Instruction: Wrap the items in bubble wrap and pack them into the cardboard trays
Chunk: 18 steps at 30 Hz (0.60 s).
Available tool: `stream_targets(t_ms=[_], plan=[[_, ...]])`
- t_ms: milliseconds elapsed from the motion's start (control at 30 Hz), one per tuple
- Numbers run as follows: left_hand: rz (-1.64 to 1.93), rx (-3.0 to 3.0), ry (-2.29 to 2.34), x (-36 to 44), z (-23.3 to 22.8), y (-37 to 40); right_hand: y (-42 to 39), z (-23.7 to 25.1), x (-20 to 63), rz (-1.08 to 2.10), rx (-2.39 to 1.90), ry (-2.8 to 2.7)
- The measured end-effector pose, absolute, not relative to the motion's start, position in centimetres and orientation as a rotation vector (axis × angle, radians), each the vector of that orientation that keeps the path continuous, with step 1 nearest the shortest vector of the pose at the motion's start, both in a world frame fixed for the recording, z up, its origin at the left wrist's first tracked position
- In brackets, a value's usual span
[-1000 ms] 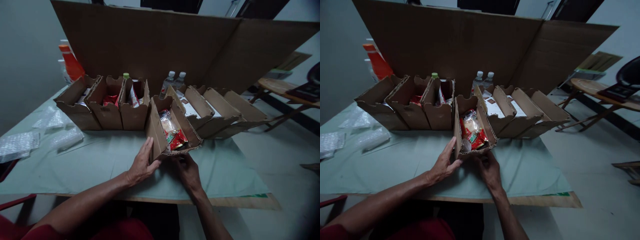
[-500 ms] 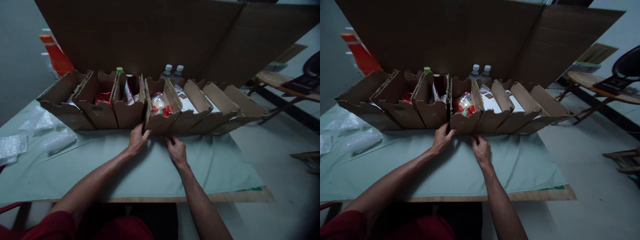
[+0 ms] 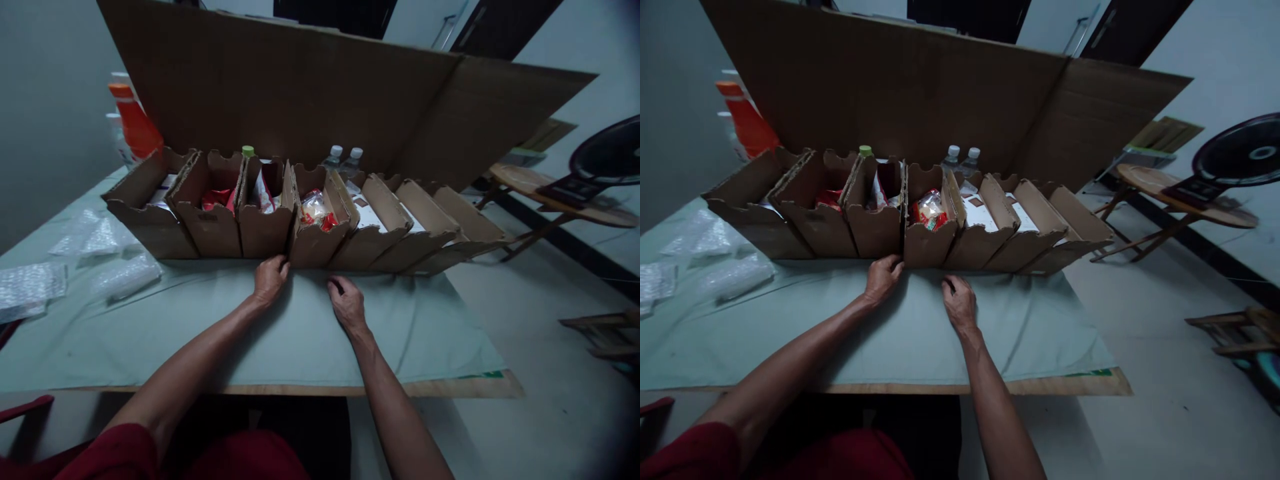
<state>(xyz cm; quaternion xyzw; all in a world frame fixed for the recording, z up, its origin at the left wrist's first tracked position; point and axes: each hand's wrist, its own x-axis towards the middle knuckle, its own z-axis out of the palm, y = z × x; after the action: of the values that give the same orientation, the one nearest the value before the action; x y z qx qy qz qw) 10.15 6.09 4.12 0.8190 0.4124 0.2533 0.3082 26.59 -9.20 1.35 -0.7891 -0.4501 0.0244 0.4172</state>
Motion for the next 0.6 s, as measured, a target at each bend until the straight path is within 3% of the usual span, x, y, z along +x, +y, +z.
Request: stream_targets(t_ms=[333,600], plan=[[0.634,2.427,0.602,-1.3,0.8,0.7,-7.1,3.4,22.4,0.09,-1.833,-1.308],[0.653,2.413,0.562,-1.9,0.5,-0.2,-2.9,5.3,22.6,0.213,-1.928,-1.377]])
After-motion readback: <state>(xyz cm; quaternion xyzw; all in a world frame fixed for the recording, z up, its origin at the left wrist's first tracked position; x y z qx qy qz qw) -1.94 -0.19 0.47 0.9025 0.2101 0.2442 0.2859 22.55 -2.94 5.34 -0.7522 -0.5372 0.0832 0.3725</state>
